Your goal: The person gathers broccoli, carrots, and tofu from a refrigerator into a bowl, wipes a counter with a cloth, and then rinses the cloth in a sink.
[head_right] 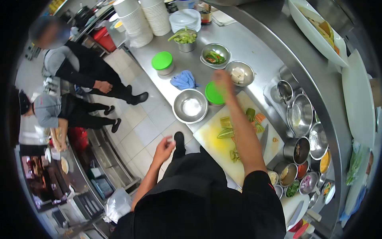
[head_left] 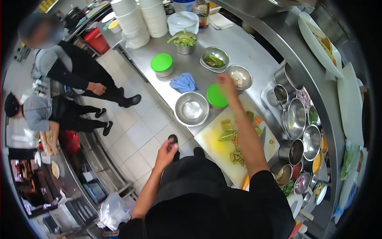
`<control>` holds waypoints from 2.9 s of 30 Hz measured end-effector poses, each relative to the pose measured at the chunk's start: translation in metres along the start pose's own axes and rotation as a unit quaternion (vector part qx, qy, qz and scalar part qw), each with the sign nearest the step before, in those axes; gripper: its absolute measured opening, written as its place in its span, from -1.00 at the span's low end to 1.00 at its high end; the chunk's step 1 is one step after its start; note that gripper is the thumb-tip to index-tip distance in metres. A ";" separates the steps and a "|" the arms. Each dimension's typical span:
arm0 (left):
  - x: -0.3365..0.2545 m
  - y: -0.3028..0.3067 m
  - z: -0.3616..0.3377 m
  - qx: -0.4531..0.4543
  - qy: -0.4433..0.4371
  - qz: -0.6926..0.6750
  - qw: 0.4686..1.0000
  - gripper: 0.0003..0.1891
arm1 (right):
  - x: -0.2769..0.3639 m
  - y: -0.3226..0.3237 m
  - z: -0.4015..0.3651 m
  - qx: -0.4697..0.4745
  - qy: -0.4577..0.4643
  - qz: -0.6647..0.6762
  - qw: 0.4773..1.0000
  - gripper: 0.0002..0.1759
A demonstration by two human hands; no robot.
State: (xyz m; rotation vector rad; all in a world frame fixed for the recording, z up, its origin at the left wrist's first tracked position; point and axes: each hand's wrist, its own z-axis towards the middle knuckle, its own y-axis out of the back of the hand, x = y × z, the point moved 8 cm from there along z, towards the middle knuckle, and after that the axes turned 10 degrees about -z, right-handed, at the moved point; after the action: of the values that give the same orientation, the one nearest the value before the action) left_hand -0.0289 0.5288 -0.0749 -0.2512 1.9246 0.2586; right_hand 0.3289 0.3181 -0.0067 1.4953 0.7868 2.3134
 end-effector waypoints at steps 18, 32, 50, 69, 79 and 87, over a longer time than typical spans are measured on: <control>-0.077 0.017 0.209 0.008 -0.008 -0.143 0.990 -0.76 | 0.054 0.119 0.147 -0.076 0.025 -0.413 0.907 -0.48; -0.074 0.005 0.262 0.018 -0.060 -0.094 0.994 -0.68 | -0.362 0.174 0.127 -0.013 -0.477 -0.476 0.739 -0.12; -0.207 -0.023 0.228 -0.100 -0.311 0.080 0.942 -0.62 | -0.242 0.106 0.121 0.199 -0.024 -0.318 0.927 -0.35; -0.153 -0.168 0.427 0.072 0.095 -0.090 0.989 -0.73 | -0.188 0.127 -0.024 0.165 -0.329 -0.506 0.781 -0.50; -0.269 -0.156 0.423 0.171 0.024 -0.184 0.968 -0.71 | -0.257 0.080 0.177 0.032 -0.418 -0.382 0.824 -0.55; -0.283 -0.183 0.471 0.077 -0.003 -0.147 0.986 -0.73 | -0.095 -0.092 0.153 0.220 0.021 -0.473 0.853 -0.53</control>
State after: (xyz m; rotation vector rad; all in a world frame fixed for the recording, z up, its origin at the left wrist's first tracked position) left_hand 0.5428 0.5090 0.0116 -0.4253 1.8630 -0.0842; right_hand 0.5019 0.3898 -0.0828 0.8334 1.6754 1.4541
